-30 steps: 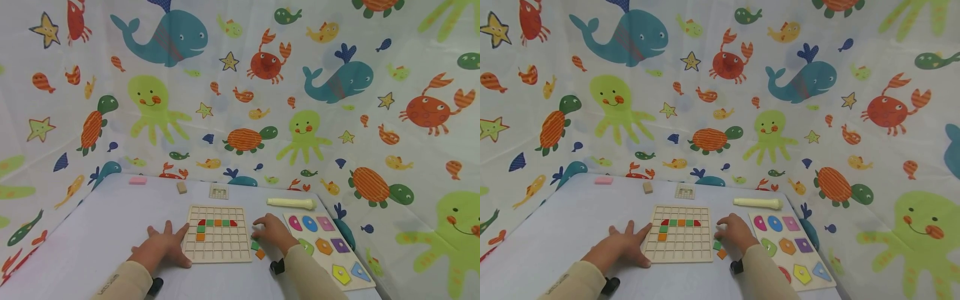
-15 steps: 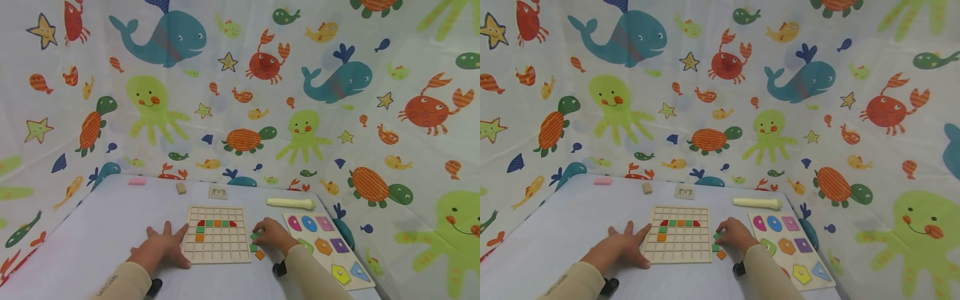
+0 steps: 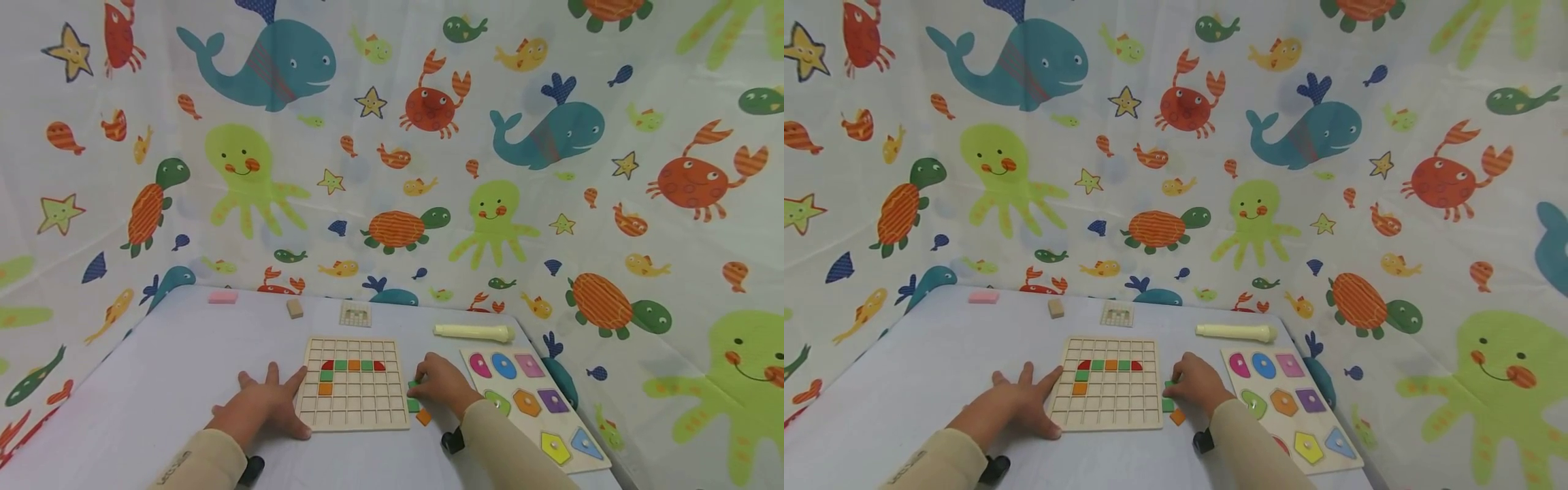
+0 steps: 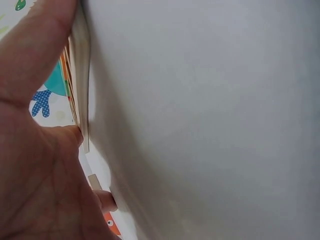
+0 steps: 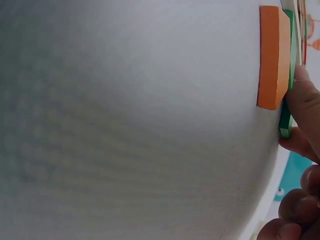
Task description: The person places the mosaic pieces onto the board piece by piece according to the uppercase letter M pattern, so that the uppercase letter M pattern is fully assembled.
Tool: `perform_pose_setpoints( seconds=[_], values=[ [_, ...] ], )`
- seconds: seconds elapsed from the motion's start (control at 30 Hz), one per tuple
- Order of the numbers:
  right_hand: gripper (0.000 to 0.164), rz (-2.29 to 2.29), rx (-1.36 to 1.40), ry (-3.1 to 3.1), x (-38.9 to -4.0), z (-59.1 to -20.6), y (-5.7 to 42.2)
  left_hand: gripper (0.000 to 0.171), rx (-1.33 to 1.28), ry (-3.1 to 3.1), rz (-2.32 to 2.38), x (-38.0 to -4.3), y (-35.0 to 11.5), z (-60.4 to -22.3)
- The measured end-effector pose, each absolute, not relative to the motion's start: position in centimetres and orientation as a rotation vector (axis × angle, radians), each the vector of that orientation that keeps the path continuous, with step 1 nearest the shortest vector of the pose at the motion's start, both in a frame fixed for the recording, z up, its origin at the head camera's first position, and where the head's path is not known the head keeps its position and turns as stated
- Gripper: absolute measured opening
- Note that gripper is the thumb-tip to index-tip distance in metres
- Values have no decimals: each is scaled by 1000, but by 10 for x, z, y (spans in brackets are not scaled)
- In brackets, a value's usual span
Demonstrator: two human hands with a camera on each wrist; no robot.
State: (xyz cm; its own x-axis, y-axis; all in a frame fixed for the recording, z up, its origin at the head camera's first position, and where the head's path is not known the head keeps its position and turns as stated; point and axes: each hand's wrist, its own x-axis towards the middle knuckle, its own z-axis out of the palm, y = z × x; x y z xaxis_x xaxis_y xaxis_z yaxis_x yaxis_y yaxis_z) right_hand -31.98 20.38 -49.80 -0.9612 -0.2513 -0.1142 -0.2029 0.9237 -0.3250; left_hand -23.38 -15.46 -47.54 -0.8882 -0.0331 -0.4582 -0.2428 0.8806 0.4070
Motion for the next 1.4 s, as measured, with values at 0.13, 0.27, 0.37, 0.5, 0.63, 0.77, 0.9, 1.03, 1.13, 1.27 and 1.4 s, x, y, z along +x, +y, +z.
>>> perform_pose_setpoints(
  seconds=[0.13, 0.27, 0.37, 0.5, 0.63, 0.77, 0.9, 1.03, 1.13, 1.27, 1.4],
  values=[
    [25, -436, -341, 2928, -320, -500, 204, 134, -187, 2611, 635, -233, -154, -475],
    [25, -432, -358, 2922, -317, -497, 206, 133, -166, 2622, 618, -232, -153, -477],
    [23, -444, -363, 2910, -315, -493, 207, 133, -162, 2617, 618, -234, -154, -478],
    [17, -462, -432, 2889, -315, -490, 208, 133, -174, 2614, 627, -236, -156, -479],
    [10, -452, -530, 2875, -317, -490, 209, 132, -179, 2610, 633, -236, -157, -480],
    [10, -477, -498, 2865, -314, -493, 211, 132, -163, 2611, 620, -234, -155, -481],
    [21, -608, -393, 2835, -309, -492, 213, 131, -160, 2616, 609, -231, -153, -477],
    [27, -697, -305, 2834, -305, -486, 210, 130, -163, 2628, 606, -230, -154, -472],
    [26, -719, -273, 2857, -303, -484, 206, 129, -171, 2626, 611, -229, -154, -471],
    [21, -728, -276, 2910, -298, -486, 200, 132, -175, 2613, 623, -232, -154, -473],
    [19, -725, -306, 2960, -293, -483, 194, 134, -183, 2605, 634, -234, -155, -477]
  ],
)
